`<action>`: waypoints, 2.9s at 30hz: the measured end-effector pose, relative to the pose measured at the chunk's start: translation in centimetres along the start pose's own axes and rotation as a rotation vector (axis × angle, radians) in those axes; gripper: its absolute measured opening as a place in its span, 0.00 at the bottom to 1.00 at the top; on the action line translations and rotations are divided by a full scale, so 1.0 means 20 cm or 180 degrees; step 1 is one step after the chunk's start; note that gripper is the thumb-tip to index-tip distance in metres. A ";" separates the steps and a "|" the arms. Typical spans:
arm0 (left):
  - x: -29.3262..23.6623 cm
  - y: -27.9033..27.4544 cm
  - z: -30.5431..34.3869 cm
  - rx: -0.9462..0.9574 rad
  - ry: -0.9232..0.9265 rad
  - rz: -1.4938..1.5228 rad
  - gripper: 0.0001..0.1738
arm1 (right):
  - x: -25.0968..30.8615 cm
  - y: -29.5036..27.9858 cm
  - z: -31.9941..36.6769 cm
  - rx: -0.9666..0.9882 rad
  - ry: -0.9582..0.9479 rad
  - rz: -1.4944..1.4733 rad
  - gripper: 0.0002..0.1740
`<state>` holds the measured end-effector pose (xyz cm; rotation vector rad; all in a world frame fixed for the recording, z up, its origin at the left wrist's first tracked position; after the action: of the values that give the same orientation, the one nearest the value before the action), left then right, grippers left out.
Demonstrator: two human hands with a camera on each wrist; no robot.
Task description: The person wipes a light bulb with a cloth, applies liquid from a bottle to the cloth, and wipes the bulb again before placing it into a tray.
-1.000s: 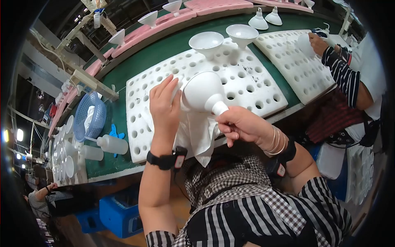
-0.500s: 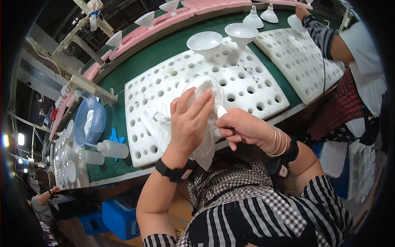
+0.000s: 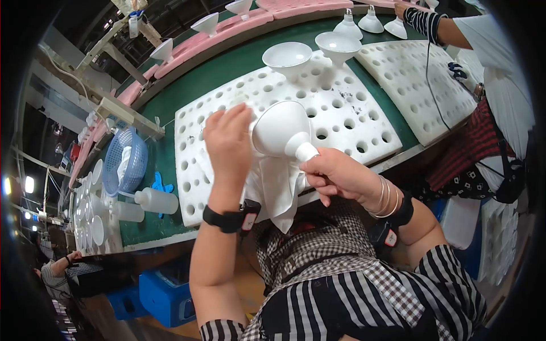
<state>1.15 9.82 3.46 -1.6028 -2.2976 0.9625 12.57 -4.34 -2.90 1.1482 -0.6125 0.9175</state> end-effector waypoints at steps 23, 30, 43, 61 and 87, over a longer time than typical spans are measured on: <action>0.06 -0.09 0.02 -0.0110 -0.0520 0.0326 0.10 | -0.02 0.01 0.05 -0.0157 -0.0093 0.0309 0.08; -0.05 -0.09 0.08 -0.0214 -0.0282 0.0306 0.13 | -0.03 0.01 0.04 -0.0193 -0.0101 0.0374 0.09; -0.25 -0.10 0.07 0.0010 0.0780 0.0122 0.20 | -0.01 0.01 0.03 -0.0215 -0.0118 0.0302 0.09; 0.04 -0.12 -0.03 -0.0262 0.0199 -0.0633 0.15 | 0.02 0.02 0.05 -0.0335 -0.0170 0.0945 0.09; 0.07 -0.14 0.26 -0.0166 -0.1854 0.2172 0.24 | 0.21 -0.21 0.00 -0.0474 -0.2033 0.2280 0.48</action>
<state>-4.07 8.35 0.85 -2.4682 -2.0896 1.7177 18.42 -3.68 -1.55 1.0918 -1.6589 1.0659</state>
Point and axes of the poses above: each hand's wrist, its own z-axis away from the middle knuckle, its own y-axis out of the palm, x = y × z, the point moved 6 cm from there along -z, towards the middle knuckle, and after that the axes turned 4 degrees about -y, right-handed, at the moved point
